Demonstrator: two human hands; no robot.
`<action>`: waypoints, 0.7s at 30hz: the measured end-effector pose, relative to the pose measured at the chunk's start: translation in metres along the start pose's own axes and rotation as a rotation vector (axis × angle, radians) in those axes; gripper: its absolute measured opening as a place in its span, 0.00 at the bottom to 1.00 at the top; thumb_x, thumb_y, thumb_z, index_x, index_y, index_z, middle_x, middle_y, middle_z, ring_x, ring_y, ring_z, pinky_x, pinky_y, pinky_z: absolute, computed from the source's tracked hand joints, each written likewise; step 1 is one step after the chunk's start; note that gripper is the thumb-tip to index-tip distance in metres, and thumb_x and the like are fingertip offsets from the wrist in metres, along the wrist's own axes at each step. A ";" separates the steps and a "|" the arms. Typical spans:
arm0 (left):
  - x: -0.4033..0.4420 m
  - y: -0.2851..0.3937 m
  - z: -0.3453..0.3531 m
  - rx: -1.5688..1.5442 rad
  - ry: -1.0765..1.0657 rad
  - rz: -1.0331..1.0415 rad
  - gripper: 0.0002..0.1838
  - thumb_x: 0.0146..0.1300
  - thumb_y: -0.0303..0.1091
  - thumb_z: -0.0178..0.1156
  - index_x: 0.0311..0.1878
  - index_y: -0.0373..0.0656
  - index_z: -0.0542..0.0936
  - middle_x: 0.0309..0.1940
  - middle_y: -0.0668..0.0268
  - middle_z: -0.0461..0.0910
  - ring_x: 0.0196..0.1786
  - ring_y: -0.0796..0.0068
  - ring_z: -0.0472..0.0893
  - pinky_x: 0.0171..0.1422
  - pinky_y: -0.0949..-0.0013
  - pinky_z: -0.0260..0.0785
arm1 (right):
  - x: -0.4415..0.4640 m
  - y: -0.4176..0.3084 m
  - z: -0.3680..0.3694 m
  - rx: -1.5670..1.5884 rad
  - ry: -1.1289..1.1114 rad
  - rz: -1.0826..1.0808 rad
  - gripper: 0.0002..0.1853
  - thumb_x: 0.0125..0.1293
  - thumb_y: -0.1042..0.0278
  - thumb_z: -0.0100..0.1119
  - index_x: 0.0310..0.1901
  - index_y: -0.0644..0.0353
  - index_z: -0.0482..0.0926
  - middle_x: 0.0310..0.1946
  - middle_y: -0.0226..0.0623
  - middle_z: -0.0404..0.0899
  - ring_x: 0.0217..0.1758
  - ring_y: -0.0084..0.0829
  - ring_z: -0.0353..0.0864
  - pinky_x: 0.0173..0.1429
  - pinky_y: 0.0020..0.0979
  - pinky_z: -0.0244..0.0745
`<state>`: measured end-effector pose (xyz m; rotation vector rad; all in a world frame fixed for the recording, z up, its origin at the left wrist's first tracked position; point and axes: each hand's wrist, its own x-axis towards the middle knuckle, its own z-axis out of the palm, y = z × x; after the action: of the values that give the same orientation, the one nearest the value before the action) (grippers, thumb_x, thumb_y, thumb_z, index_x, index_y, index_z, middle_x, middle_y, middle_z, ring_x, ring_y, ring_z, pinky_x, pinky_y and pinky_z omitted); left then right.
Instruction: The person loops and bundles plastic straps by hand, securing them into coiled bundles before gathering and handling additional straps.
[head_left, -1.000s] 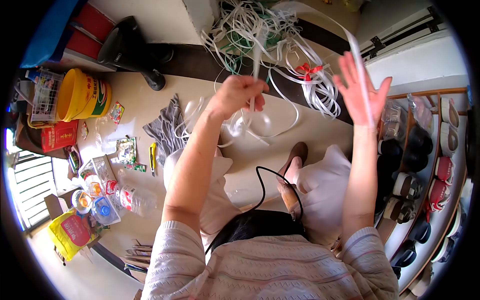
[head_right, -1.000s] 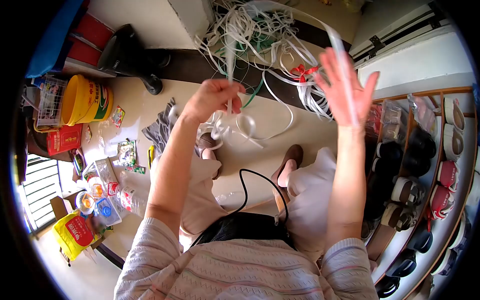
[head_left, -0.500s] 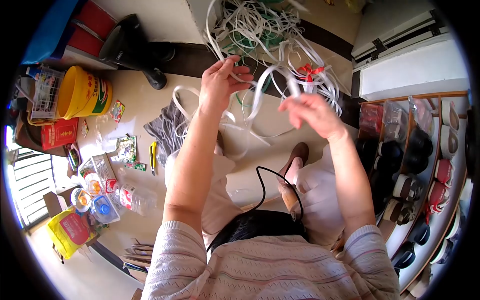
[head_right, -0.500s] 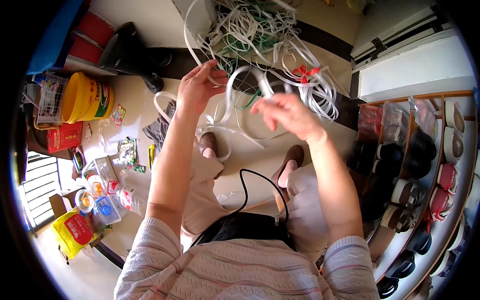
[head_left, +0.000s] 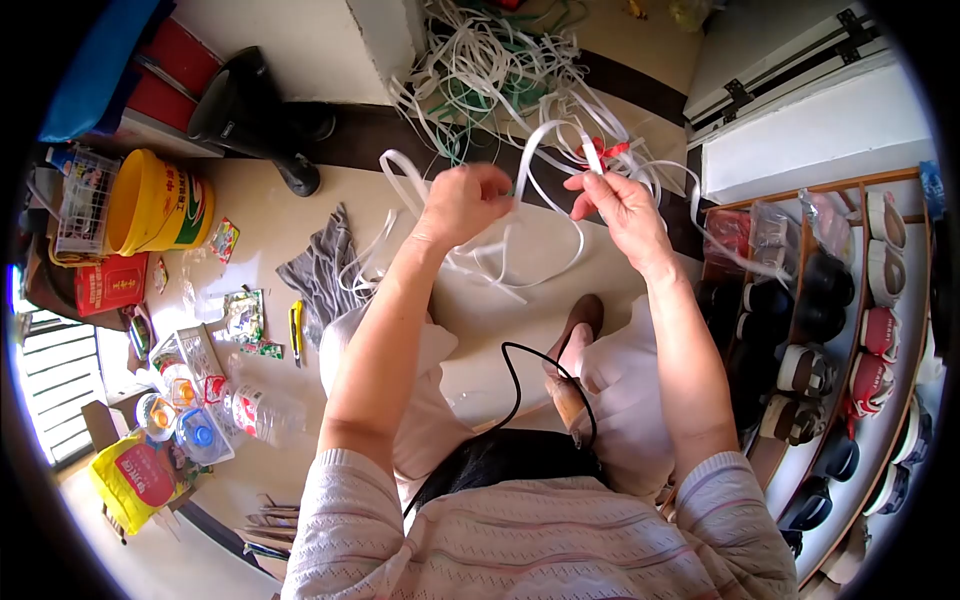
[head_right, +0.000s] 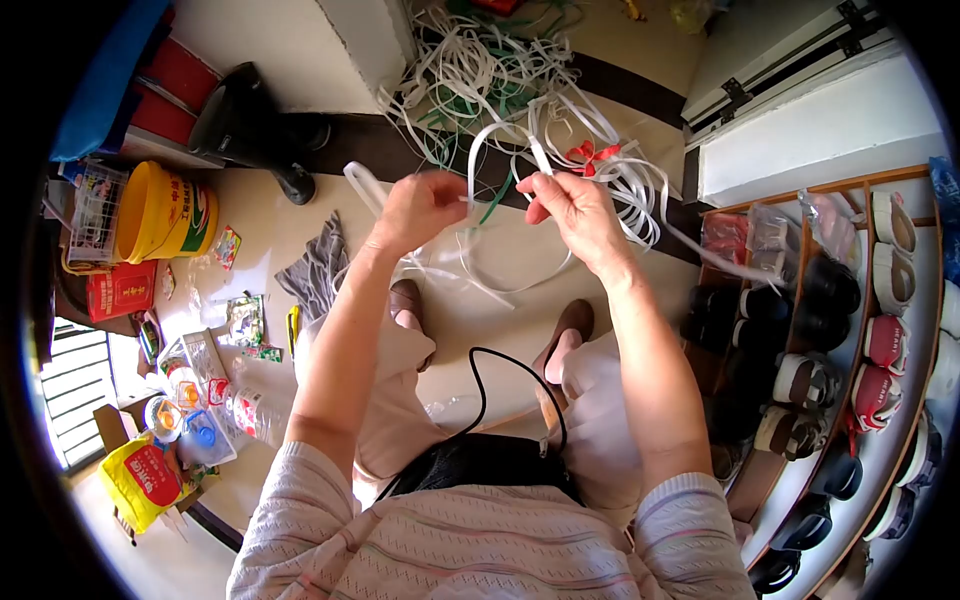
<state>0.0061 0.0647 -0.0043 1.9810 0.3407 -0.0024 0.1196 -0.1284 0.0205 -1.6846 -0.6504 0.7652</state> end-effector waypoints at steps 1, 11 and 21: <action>0.001 0.000 0.002 0.079 0.120 0.053 0.16 0.56 0.30 0.60 0.47 0.36 0.76 0.32 0.65 0.79 0.36 0.77 0.76 0.43 0.73 0.69 | -0.001 0.000 0.001 -0.062 -0.017 0.019 0.18 0.68 0.55 0.48 0.40 0.62 0.79 0.20 0.28 0.76 0.29 0.17 0.72 0.44 0.22 0.64; -0.004 0.003 -0.017 -0.722 -0.143 -0.026 0.20 0.57 0.29 0.60 0.53 0.35 0.72 0.35 0.65 0.78 0.38 0.77 0.76 0.49 0.73 0.68 | 0.003 0.005 0.003 -0.045 0.047 -0.008 0.17 0.67 0.55 0.51 0.34 0.61 0.80 0.15 0.22 0.68 0.23 0.13 0.65 0.31 0.18 0.61; 0.001 0.003 0.010 -0.135 0.250 -0.026 0.31 0.51 0.40 0.66 0.56 0.36 0.69 0.43 0.59 0.76 0.41 0.73 0.76 0.49 0.68 0.69 | -0.001 -0.013 0.009 0.392 -0.146 -0.076 0.18 0.68 0.56 0.48 0.37 0.64 0.78 0.15 0.25 0.68 0.22 0.18 0.67 0.33 0.20 0.65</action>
<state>0.0095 0.0545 -0.0058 1.8456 0.5146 0.2479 0.1118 -0.1201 0.0319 -1.2492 -0.6151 0.9024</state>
